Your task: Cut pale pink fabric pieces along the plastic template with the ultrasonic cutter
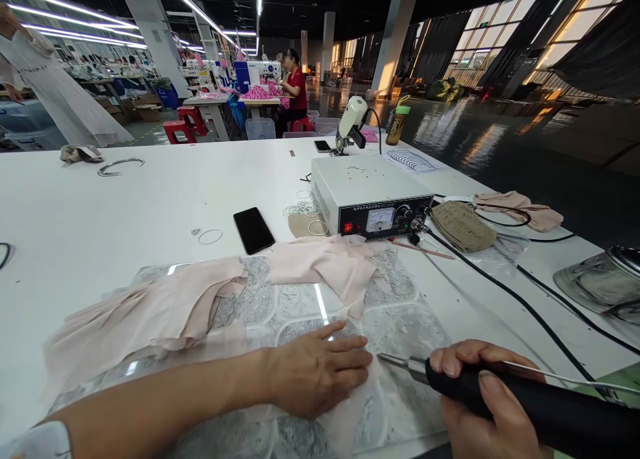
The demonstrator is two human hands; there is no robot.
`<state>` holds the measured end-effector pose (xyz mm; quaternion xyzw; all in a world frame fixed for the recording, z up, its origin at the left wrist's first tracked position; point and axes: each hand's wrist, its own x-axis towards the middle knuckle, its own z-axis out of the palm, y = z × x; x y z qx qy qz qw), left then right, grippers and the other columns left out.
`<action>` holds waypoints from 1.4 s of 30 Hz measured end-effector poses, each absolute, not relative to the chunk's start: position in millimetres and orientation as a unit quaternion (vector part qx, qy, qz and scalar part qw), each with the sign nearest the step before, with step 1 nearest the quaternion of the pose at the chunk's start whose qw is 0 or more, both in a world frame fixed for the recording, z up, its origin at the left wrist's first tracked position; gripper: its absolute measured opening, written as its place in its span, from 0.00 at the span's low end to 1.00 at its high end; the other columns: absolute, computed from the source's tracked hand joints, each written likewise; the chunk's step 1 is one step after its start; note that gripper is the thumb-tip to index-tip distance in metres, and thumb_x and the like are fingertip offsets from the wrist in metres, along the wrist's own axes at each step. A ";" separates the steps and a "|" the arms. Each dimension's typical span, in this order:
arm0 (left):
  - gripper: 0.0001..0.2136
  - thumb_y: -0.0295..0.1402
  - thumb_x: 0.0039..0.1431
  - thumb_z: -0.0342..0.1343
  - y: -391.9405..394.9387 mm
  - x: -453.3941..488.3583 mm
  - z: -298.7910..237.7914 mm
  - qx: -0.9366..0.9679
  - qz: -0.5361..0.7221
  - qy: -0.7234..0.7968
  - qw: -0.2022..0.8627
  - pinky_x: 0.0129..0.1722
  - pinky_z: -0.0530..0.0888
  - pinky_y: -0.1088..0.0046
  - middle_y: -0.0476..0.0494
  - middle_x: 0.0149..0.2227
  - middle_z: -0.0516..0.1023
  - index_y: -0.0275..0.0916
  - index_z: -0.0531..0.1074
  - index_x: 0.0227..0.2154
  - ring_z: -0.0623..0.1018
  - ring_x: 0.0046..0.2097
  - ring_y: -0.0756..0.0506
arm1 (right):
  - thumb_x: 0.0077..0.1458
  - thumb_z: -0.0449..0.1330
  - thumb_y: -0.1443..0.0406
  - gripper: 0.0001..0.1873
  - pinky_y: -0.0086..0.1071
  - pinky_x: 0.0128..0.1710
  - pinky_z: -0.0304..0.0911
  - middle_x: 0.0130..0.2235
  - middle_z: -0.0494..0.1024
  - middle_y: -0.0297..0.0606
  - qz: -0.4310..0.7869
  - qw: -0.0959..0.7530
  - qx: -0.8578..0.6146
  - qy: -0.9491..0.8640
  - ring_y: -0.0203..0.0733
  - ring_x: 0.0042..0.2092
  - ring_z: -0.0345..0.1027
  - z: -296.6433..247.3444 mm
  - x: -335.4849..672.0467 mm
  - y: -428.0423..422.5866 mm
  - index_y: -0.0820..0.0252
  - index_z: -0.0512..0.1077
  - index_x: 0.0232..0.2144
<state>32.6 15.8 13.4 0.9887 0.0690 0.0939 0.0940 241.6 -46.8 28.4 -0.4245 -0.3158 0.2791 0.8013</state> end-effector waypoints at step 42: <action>0.09 0.28 0.65 0.48 -10.3 18.3 34.1 0.984 0.101 0.123 0.085 0.49 0.70 0.66 0.38 0.42 0.76 0.33 0.73 0.40 0.74 0.41 0.44 | 0.44 0.61 0.67 0.05 0.37 0.23 0.66 0.27 0.69 0.32 0.291 0.800 -0.419 -0.316 0.35 0.23 0.63 35.9 256.1 -67.8 0.58 0.69 0.28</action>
